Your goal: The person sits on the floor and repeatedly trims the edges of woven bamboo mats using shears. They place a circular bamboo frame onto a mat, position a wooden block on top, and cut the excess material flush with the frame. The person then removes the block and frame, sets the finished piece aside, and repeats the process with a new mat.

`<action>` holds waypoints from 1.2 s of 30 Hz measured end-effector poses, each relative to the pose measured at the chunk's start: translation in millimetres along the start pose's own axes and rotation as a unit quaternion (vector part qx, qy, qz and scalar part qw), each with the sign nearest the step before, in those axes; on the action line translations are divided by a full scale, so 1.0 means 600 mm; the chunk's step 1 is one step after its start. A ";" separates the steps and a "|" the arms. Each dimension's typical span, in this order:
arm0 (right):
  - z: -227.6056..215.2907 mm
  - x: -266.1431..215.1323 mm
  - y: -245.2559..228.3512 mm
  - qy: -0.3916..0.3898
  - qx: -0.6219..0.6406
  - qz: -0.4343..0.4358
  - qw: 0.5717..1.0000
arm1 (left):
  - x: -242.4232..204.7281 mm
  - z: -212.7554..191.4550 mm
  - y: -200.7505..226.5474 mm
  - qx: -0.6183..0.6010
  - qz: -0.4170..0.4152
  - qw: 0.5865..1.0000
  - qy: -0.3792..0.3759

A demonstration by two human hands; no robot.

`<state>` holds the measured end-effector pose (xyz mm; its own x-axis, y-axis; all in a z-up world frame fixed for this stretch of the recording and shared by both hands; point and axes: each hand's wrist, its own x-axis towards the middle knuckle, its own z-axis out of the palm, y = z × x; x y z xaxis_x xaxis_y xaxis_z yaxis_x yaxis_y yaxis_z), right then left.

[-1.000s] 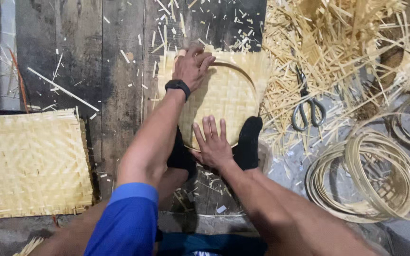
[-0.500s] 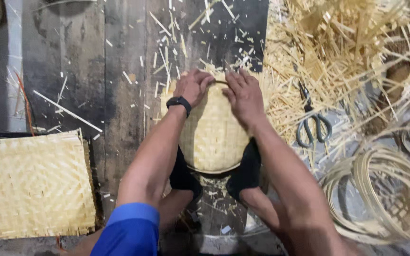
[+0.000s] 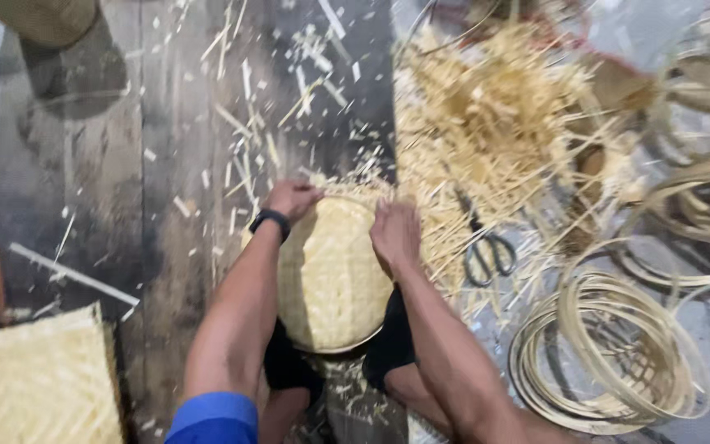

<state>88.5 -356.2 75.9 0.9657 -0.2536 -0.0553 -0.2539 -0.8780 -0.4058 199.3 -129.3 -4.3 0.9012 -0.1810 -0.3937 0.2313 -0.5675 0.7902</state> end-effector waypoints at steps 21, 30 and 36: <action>0.007 0.059 -0.136 -0.074 0.227 -0.088 0.967 | -0.010 0.004 0.003 -0.070 -0.076 0.992 0.071; -0.071 0.060 -0.261 -0.304 -0.016 -0.085 0.949 | -0.274 -0.047 -0.032 0.089 -0.076 0.945 0.304; -0.050 0.073 -0.254 -0.316 -0.078 -0.080 0.942 | -0.254 -0.052 -0.071 -0.015 -0.191 0.958 0.212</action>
<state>167.5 -245.7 162.7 0.8190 0.1374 -0.5572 -0.0588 -0.9457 -0.3197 63.4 -52.4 37.0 0.8156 0.3818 -0.4347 0.5780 -0.5036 0.6422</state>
